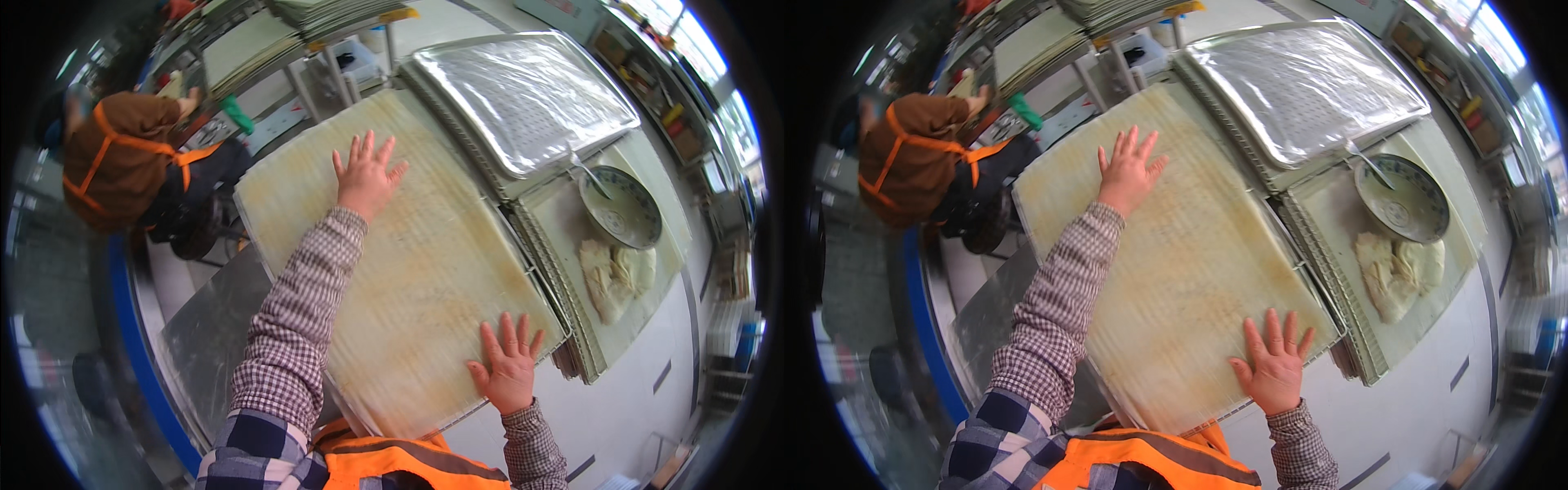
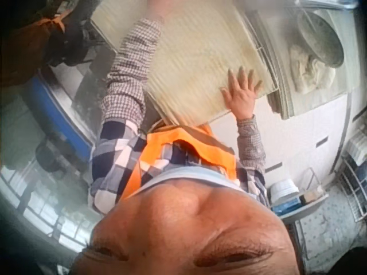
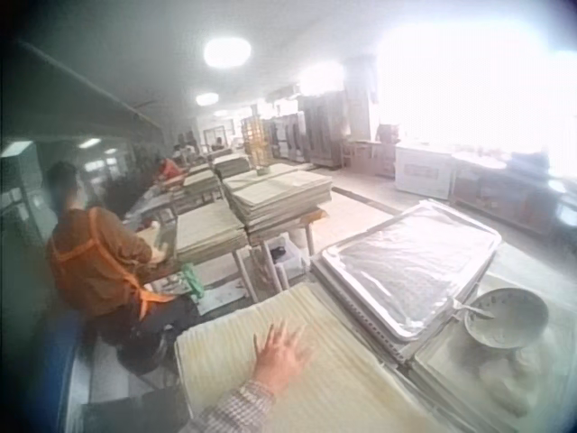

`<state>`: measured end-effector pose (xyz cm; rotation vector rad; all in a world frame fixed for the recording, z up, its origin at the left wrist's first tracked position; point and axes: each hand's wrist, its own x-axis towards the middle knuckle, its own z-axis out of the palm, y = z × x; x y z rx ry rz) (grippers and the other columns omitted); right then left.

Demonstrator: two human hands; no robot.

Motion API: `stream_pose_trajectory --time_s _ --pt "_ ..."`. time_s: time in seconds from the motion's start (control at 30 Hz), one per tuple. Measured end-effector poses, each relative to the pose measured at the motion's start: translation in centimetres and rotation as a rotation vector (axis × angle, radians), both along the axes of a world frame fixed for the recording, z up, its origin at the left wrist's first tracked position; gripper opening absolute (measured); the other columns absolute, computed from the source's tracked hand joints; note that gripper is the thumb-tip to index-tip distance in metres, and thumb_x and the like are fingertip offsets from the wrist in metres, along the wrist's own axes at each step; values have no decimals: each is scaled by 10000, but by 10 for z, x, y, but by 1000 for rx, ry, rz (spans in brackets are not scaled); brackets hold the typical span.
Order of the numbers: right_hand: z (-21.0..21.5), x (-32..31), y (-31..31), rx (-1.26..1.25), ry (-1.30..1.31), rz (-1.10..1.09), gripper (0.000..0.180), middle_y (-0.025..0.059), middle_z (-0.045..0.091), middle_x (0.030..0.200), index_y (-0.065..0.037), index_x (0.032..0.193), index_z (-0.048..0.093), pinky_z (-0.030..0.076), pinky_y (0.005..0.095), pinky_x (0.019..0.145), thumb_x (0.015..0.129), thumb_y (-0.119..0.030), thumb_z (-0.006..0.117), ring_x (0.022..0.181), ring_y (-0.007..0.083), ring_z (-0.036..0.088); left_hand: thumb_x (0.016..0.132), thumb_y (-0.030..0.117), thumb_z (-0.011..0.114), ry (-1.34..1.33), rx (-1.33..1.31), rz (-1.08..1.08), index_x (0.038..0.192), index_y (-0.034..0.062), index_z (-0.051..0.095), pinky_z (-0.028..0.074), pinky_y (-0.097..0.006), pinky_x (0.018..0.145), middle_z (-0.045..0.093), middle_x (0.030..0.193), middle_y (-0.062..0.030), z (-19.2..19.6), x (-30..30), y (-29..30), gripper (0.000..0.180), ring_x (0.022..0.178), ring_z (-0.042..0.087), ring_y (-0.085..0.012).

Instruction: The person places round dough wrappers on a blue conveyor belt, adds a small amount of filling to each, folds them into sealed dumplings, and moves them along the belt. The person repeats this process continuously while another worker performs a similar task nearby.

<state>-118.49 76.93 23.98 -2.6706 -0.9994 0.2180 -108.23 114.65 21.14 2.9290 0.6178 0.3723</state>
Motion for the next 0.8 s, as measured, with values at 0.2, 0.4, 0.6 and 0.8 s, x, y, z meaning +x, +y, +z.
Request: stream_pose_trajectory --time_s 0.2,0.4,0.6,0.8 --pt "18 32 -23 92 -170 -184 556 177 418 1380 -80 1282 504 204 511 1094 774 -233 672 1315 370 333 934 351 505 -234 -204 244 1407 101 320 177 -546 1079 250 1470 -211 10 -197 13 566 1372 220 -353" --pt "-13 54 -37 52 -156 -336 485 205 481 1309 29 1230 510 338 447 1027 818 -201 621 1210 381 436 984 383 405 -537 -1070 536 1453 -18 87 151 -344 1129 118 1526 -165 -48 -249 -28 695 1407 141 -258" --pt "-27 32 -43 106 -222 -393 477 219 520 1246 17 1239 512 359 453 987 853 -256 573 1156 380 466 986 360 408 -724 -1292 460 1450 2 135 179 -340 1115 183 1508 -154 -62 -237 -18 646 1389 191 -252" --pt "-41 34 -38 254 -284 -423 418 233 556 1183 23 1184 547 427 445 903 843 -216 586 1059 404 532 981 346 425 -769 -1182 429 1446 21 183 206 -336 1101 248 1487 -148 -56 -228 -14 617 1368 243 -249"
